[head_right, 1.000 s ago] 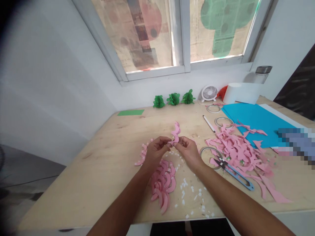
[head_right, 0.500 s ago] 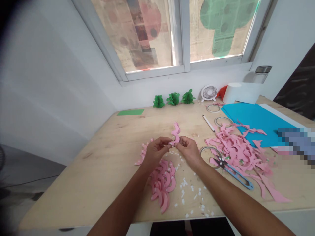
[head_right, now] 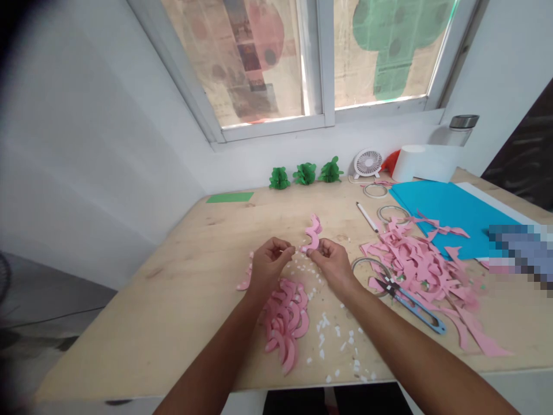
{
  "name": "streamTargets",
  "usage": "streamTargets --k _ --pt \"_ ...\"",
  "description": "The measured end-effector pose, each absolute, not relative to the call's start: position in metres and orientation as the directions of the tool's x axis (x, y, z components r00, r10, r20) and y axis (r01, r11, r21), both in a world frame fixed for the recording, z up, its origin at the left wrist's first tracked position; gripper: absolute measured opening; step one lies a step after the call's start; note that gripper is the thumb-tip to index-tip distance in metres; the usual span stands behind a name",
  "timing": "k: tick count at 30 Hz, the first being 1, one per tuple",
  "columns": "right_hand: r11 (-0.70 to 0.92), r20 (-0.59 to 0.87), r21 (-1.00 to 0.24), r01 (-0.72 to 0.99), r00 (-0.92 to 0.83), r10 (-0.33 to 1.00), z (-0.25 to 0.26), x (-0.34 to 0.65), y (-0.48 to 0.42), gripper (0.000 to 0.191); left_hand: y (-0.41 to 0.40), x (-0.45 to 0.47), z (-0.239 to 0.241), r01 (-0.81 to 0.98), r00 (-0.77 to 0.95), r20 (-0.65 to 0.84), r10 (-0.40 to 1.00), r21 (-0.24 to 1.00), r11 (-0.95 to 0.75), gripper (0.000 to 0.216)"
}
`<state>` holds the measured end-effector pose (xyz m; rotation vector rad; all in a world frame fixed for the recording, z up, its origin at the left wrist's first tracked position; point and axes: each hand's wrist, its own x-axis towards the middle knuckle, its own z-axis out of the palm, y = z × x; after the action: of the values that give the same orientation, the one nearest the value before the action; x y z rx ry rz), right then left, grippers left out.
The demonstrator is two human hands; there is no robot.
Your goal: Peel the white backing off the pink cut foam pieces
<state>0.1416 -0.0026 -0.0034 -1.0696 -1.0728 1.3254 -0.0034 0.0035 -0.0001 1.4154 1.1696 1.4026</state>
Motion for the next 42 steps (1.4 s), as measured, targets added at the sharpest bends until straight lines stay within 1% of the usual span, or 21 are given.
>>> streamTargets --k 5,7,11,13,15,18,21,25,34,39,42 --pt "-0.021 -0.019 -0.985 -0.171 -0.016 1.0 -0.002 0.142 -0.003 0.028 0.001 -0.003 0.001 0.231 -0.005 0.316 0.949 0.923 -0.307 0.006" --pt "-0.001 -0.001 -0.991 -0.137 -0.003 1.0 -0.001 0.143 -0.003 0.029 -0.001 -0.003 0.004 0.304 0.003 0.377 0.926 0.882 -0.36 0.007" --pt "0.04 0.041 -0.996 -0.084 -0.009 0.999 -0.004 0.144 -0.002 0.026 -0.006 0.0 0.007 0.464 0.064 0.556 0.828 0.718 -0.519 0.01" --pt "0.064 0.065 -0.996 -0.057 -0.015 0.998 -0.007 0.144 -0.002 0.025 -0.007 0.002 0.007 0.52 0.102 0.621 0.777 0.633 -0.574 0.011" --pt "0.096 0.096 -0.995 -0.022 -0.007 0.995 -0.009 0.143 -0.002 0.025 -0.007 0.003 0.005 0.572 0.13 0.65 0.749 0.567 -0.592 0.012" --pt "0.143 0.144 -0.989 0.028 0.016 0.989 -0.009 0.142 -0.003 0.025 -0.005 0.003 0.002 0.641 0.143 0.656 0.741 0.509 -0.574 0.012" --pt "0.182 0.183 -0.982 0.06 0.019 0.983 -0.007 0.141 -0.005 0.023 -0.004 0.003 0.0 0.67 0.132 0.653 0.746 0.496 -0.553 0.011" --pt "0.215 0.219 -0.97 0.117 0.028 0.975 -0.005 0.14 -0.006 0.024 -0.004 0.004 0.0 0.656 0.109 0.64 0.761 0.528 -0.539 0.009" --pt "0.224 0.236 -0.96 0.166 0.051 0.971 -0.005 0.139 -0.007 0.026 -0.005 0.005 0.0 0.641 0.102 0.625 0.774 0.554 -0.531 0.011" --pt "0.258 0.277 -0.939 0.227 0.058 0.959 -0.004 0.139 -0.008 0.025 -0.005 0.006 -0.001 0.639 0.077 0.627 0.775 0.566 -0.521 0.011" --pt "0.256 0.275 -0.94 0.225 0.057 0.96 -0.005 0.138 -0.008 0.023 -0.005 0.006 -0.002 0.633 0.07 0.629 0.774 0.572 -0.522 0.012"
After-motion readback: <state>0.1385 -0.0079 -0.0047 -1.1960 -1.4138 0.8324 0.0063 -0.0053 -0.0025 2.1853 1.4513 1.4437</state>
